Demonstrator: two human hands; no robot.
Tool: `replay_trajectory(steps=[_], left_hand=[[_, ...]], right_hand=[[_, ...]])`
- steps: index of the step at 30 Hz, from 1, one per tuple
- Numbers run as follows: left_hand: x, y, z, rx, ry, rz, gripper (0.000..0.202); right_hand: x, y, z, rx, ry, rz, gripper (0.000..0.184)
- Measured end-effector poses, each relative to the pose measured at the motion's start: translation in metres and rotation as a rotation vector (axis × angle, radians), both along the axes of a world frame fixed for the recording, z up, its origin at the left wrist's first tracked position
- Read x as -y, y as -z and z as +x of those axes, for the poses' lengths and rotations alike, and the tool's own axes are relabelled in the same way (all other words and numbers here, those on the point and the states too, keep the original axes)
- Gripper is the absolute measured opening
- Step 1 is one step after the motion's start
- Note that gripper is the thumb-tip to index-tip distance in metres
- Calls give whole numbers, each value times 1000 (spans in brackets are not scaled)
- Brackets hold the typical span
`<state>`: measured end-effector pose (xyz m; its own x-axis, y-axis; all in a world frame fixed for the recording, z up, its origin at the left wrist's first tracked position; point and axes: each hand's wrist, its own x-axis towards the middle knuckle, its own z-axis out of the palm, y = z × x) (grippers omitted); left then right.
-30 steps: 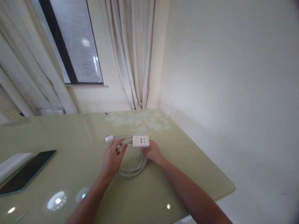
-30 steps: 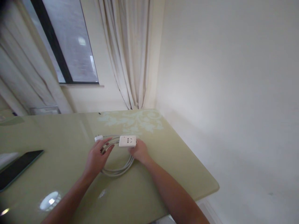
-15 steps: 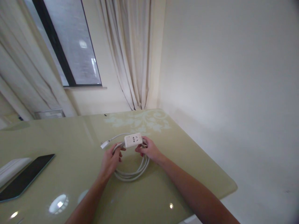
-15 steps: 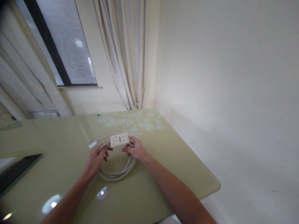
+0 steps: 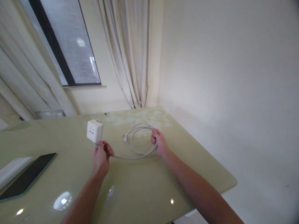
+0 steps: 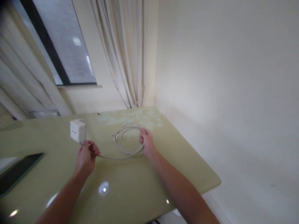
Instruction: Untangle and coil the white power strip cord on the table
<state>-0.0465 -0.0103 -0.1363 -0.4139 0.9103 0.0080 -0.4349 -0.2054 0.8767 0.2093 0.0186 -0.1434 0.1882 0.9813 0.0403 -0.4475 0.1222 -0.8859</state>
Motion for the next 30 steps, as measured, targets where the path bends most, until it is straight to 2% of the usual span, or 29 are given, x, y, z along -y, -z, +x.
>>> replay_trajectory(steps=[6, 10, 16, 23, 27, 30], left_hand=[[4, -14, 2, 69, 4, 24, 50], [8, -9, 10, -9, 58, 91, 54], [13, -1, 13, -177, 51, 196, 60], [14, -14, 4, -201, -65, 313, 62], [10, -27, -9, -114, -179, 351, 64], [6, -34, -26, -7, -262, 324, 62]], right_hand=[[-8, 0, 17, -87, 94, -1, 52], [-10, 4, 20, -101, 122, -20, 53], [-21, 11, 33, -66, 186, -99, 46], [-36, 20, 60, 25, 404, -202, 27], [-39, 18, 74, 115, 497, -146, 23], [-40, 17, 85, 226, 555, -92, 25]])
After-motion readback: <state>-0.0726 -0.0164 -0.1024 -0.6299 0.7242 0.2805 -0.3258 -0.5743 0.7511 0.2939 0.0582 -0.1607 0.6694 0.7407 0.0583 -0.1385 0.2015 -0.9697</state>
